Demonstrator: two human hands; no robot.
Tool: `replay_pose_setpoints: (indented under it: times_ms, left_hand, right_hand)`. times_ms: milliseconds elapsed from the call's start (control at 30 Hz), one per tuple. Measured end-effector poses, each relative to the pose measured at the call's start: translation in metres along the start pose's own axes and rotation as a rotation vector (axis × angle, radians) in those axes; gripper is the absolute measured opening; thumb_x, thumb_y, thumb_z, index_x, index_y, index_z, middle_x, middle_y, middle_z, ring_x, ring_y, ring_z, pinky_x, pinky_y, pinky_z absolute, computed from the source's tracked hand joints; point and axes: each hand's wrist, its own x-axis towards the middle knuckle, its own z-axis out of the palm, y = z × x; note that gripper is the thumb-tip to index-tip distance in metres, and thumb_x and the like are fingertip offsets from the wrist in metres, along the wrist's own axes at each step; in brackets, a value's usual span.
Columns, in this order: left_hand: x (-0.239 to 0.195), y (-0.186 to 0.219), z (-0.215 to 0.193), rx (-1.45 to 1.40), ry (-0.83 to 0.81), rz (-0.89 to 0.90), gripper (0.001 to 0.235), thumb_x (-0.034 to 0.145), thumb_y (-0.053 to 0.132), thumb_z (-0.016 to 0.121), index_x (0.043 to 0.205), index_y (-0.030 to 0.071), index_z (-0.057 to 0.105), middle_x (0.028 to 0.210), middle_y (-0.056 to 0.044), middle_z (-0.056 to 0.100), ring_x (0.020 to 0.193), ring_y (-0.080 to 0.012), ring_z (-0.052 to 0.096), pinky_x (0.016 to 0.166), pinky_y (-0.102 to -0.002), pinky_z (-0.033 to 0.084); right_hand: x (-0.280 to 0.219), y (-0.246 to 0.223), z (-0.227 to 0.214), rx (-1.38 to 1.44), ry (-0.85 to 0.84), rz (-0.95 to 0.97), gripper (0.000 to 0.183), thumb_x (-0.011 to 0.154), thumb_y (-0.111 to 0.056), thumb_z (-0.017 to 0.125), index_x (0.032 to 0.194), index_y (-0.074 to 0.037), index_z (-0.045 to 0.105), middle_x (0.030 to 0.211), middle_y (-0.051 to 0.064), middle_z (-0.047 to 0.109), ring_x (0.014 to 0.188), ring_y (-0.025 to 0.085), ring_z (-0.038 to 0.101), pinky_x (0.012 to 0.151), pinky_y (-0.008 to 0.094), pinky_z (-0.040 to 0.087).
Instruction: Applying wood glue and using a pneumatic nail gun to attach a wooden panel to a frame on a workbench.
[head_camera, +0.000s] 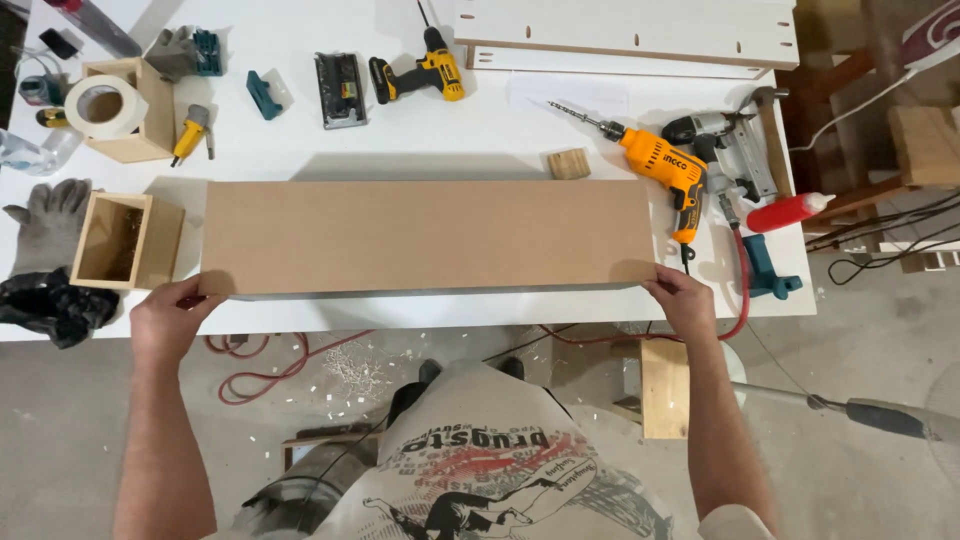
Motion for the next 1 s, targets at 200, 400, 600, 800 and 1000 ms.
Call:
replay_pose_setpoints:
  times_ms: [200, 400, 600, 800, 1000]
  left_hand:
    - [-0.004, 0.0, 0.003, -0.075, 0.068, 0.023, 0.043, 0.087, 0.027, 0.089, 0.125, 0.009, 0.08, 0.11, -0.005, 0.077, 0.1, -0.0173, 0.07, 0.091, -0.031, 0.054]
    - [-0.004, -0.015, 0.013, -0.043, 0.101, 0.036, 0.042, 0.088, 0.029, 0.089, 0.125, 0.011, 0.081, 0.108, -0.004, 0.077, 0.098, -0.0177, 0.069, 0.087, -0.032, 0.054]
    - [-0.01, 0.005, 0.006, -0.156, 0.093, -0.069, 0.038, 0.086, 0.023, 0.09, 0.121, 0.014, 0.079, 0.106, -0.001, 0.073, 0.096, -0.0135, 0.065, 0.09, -0.026, 0.049]
    - [-0.015, 0.056, -0.021, -0.369, 0.029, -0.365, 0.02, 0.087, 0.017, 0.086, 0.105, 0.016, 0.077, 0.096, 0.011, 0.067, 0.092, -0.0011, 0.055, 0.089, -0.017, 0.046]
    - [-0.015, 0.037, -0.01, -0.378, 0.051, -0.332, 0.029, 0.087, 0.017, 0.087, 0.115, 0.013, 0.077, 0.104, 0.005, 0.069, 0.096, -0.0059, 0.058, 0.088, -0.021, 0.047]
  right_hand:
    - [-0.008, -0.002, 0.002, -0.035, 0.02, -0.129, 0.032, 0.09, -0.02, 0.079, 0.122, -0.015, 0.076, 0.106, -0.004, 0.077, 0.098, 0.009, 0.071, 0.098, 0.023, 0.053]
    - [-0.001, 0.03, 0.018, 0.023, 0.117, -0.115, 0.038, 0.09, -0.02, 0.081, 0.125, -0.007, 0.074, 0.115, 0.004, 0.075, 0.101, 0.012, 0.07, 0.1, 0.025, 0.054]
    - [-0.013, 0.01, 0.014, 0.035, 0.108, -0.091, 0.033, 0.093, -0.017, 0.077, 0.125, -0.012, 0.074, 0.107, 0.0, 0.075, 0.094, 0.01, 0.067, 0.093, 0.024, 0.053]
    - [-0.008, 0.018, 0.019, 0.036, 0.15, -0.05, 0.033, 0.092, -0.017, 0.079, 0.124, -0.009, 0.074, 0.113, 0.004, 0.075, 0.099, 0.014, 0.07, 0.096, 0.027, 0.055]
    - [0.0, 0.029, 0.024, 0.092, 0.152, -0.046, 0.036, 0.089, -0.015, 0.08, 0.123, -0.006, 0.074, 0.115, 0.006, 0.075, 0.101, 0.013, 0.069, 0.096, 0.025, 0.056]
